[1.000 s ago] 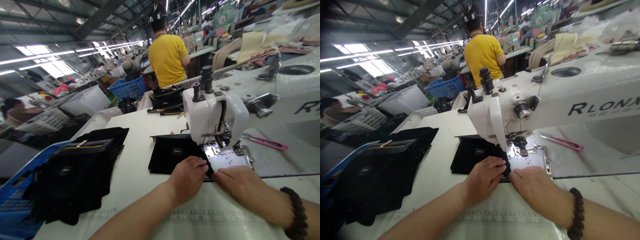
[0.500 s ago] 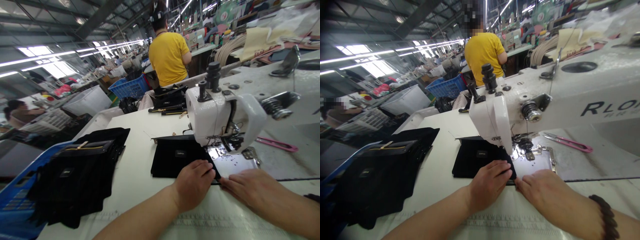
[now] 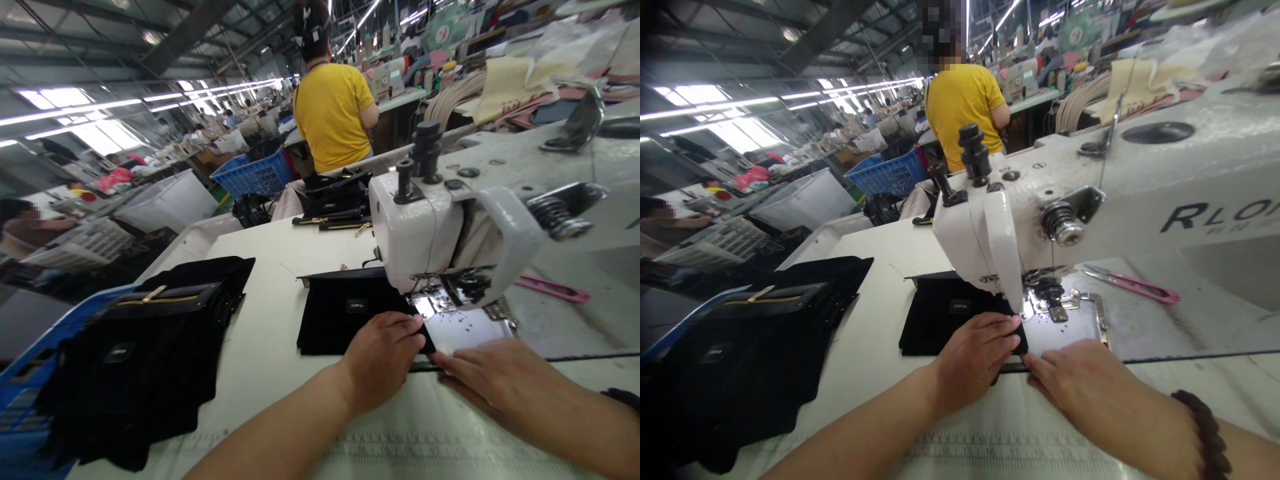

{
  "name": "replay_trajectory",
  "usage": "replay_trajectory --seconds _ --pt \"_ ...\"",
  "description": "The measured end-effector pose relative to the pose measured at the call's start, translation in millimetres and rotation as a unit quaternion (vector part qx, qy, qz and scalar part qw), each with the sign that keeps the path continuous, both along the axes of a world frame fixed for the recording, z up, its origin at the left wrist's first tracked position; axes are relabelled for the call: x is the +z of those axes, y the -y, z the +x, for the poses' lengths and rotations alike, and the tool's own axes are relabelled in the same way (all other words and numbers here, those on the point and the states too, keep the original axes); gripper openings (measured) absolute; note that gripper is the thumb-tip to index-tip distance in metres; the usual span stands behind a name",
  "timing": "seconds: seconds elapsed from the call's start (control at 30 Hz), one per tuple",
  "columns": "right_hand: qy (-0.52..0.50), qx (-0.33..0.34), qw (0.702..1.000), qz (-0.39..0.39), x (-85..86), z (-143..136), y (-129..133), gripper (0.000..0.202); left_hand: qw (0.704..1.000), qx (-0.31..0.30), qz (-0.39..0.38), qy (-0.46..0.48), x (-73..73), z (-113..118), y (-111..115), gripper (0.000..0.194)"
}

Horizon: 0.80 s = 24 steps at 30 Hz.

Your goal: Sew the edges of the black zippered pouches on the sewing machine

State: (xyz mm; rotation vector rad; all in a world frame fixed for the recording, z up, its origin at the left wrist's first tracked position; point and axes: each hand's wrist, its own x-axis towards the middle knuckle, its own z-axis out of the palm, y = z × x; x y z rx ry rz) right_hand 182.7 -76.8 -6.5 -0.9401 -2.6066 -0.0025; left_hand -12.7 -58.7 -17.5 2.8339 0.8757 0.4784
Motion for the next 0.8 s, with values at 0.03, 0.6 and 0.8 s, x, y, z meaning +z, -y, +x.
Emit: replay_trajectory --seconds 0.03,0.6,0.8 --pt "0.002 0.018 1.0 -0.004 0.8 -0.3 -0.5 0.035 1.0 -0.004 0.012 0.004 -1.3 -1.1 -1.3 0.02" --pt "-0.004 0.04 0.998 -0.042 -1.5 6.4 -0.9 0.034 0.991 0.0 0.034 0.126 0.0 0.7 2.8 0.023" --pt "0.011 0.044 0.997 -0.065 -2.8 5.1 -0.5 0.019 0.997 -0.018 0.044 0.058 -8.5 -5.1 -0.9 0.021"
